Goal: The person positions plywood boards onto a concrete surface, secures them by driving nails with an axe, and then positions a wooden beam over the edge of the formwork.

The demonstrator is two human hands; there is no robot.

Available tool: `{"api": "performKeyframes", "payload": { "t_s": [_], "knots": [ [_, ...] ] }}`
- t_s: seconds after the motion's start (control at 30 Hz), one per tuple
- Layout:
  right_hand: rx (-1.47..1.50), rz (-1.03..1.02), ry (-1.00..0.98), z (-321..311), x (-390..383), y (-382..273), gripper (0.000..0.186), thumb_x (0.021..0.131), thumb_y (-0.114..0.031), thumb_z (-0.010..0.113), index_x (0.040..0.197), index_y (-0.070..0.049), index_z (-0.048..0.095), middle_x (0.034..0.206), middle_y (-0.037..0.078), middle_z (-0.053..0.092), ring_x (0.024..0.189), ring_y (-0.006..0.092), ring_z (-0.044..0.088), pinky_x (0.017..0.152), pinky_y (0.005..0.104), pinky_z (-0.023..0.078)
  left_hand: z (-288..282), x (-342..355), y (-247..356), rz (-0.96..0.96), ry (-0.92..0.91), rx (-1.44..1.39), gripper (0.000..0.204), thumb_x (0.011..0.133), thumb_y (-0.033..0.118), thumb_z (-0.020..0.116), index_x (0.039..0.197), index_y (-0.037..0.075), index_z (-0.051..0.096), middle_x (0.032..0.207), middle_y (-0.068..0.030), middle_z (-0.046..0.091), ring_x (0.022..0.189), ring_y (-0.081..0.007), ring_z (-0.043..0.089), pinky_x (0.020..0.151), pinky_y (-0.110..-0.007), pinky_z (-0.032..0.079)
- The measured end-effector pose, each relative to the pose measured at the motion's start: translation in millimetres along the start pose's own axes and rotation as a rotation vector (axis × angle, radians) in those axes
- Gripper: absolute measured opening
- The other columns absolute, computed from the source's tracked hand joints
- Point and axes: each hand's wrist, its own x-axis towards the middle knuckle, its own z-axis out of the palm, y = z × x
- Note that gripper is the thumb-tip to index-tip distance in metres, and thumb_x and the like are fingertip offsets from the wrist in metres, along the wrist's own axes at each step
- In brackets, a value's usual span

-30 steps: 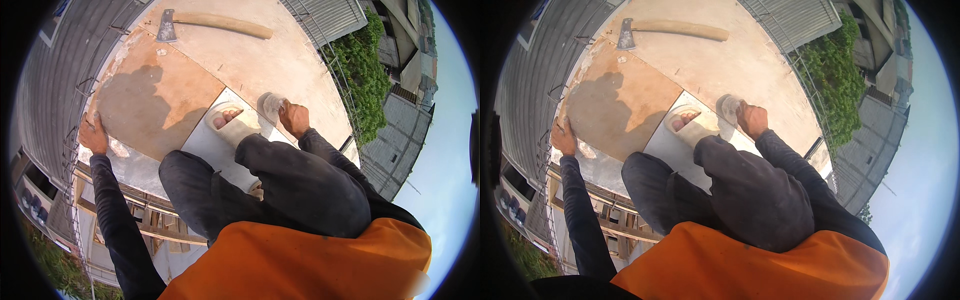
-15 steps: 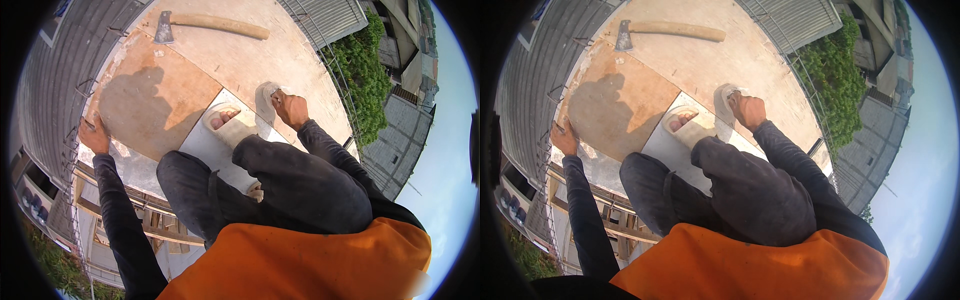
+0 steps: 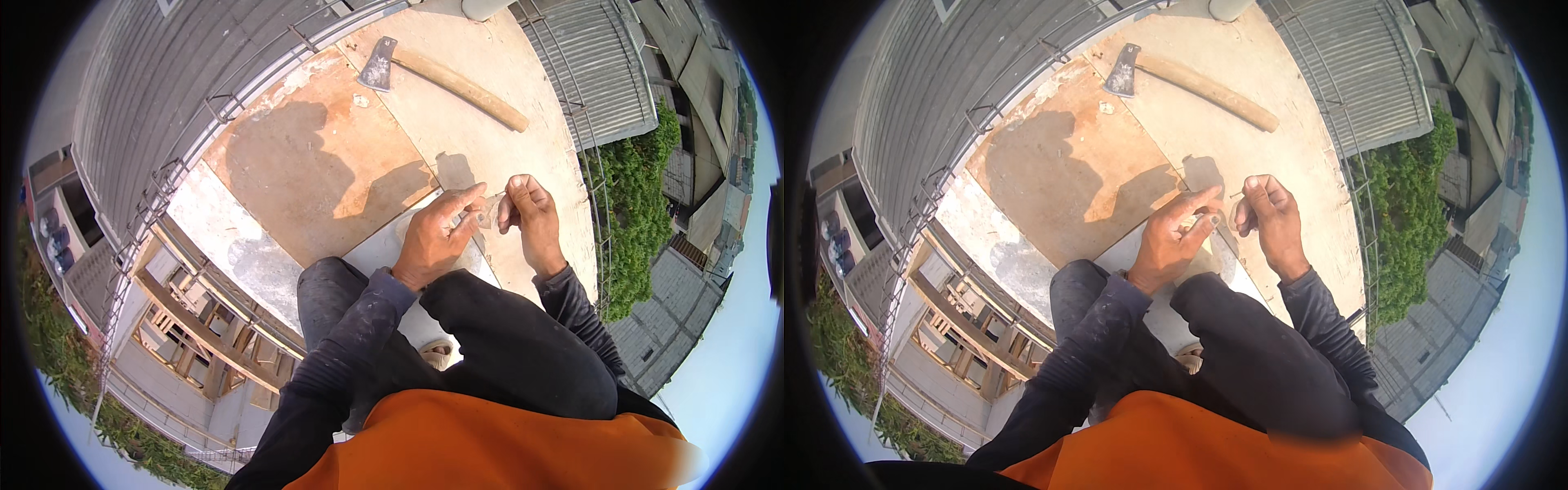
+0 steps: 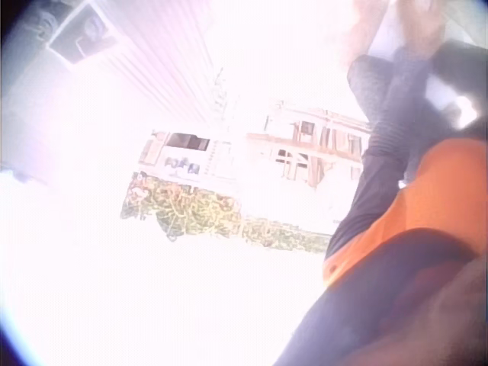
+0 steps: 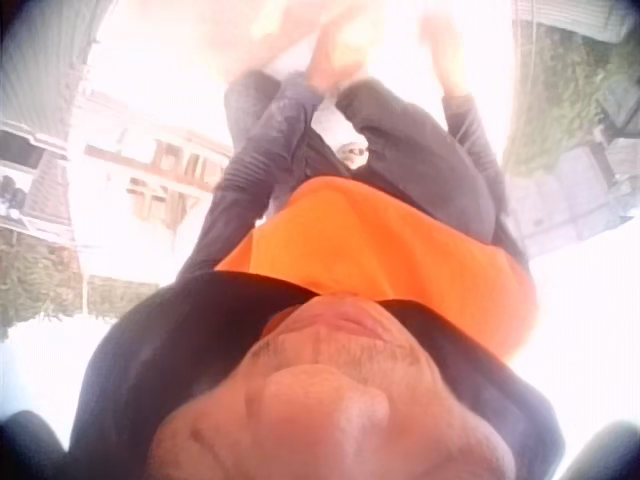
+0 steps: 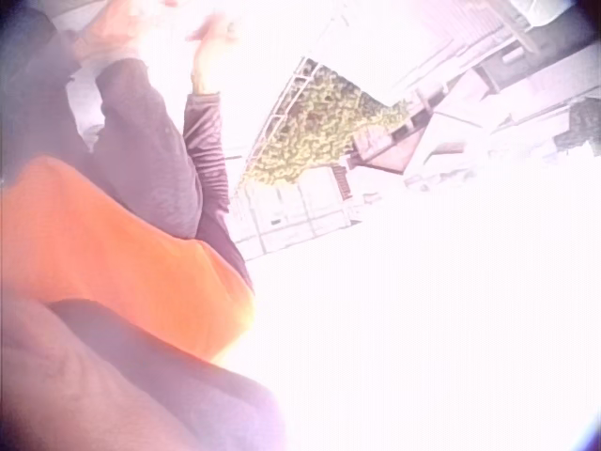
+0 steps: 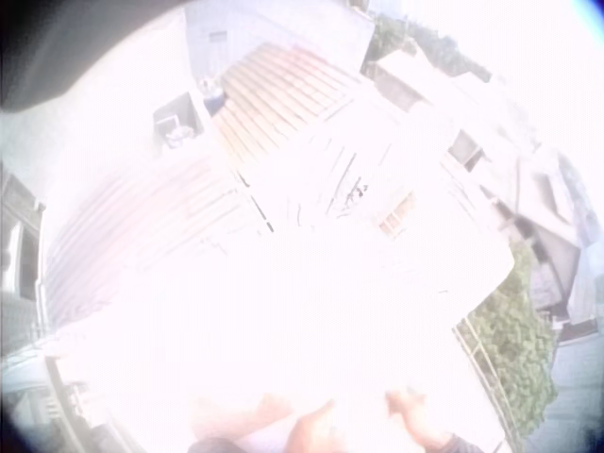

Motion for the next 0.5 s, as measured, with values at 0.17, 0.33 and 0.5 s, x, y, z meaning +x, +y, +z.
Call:
{"api": "performKeyframes", "payload": {
  "t_s": [0.17, 0.33, 0.5],
  "knots": [
    [0.294, 0.086, -0.281, 60.8, 40.8, -30.1, 0.032, 0.115, -0.038, 0.059, 0.100, -0.009, 0.064, 0.067, -0.001, 0.058, 0.055, 0.0092, 0.052, 0.053, 0.0257, 0.045, -4.0, 29.5, -3.8, 0.023, 0.296, -0.459, 0.025, 0.105, 0.006, 0.069, 0.128, -0.004, 0.071, 0.094, -0.0107, 0.075, 0.080, -0.0170, 0.072, 0.071, -0.032, 0.059],
    [0.256, 0.090, -0.360, 103.8, 75.0, -34.7, 0.037, 0.115, -0.043, 0.059, 0.110, -0.007, 0.066, 0.072, -0.001, 0.061, 0.058, 0.0096, 0.054, 0.055, 0.0253, 0.046, -48.2, 53.0, 0.9, -0.049, 0.512, -0.386, 0.018, 0.103, 0.009, 0.075, 0.117, -0.003, 0.075, 0.096, -0.0066, 0.074, 0.087, -0.0109, 0.068, 0.077, -0.026, 0.054],
    [-0.481, -0.460, -0.111, 108.1, 130.9, -44.5, 0.057, 0.110, -0.047, 0.063, 0.142, 0.001, 0.060, 0.105, 0.015, 0.070, 0.098, 0.0256, 0.067, 0.087, 0.0390, 0.054, -152.1, 118.6, -50.9, 0.309, 0.860, 0.342, 0.013, 0.100, 0.009, 0.076, 0.112, 0.002, 0.078, 0.112, -0.0065, 0.075, 0.103, -0.0212, 0.069, 0.092, -0.034, 0.054]
  ]
}}
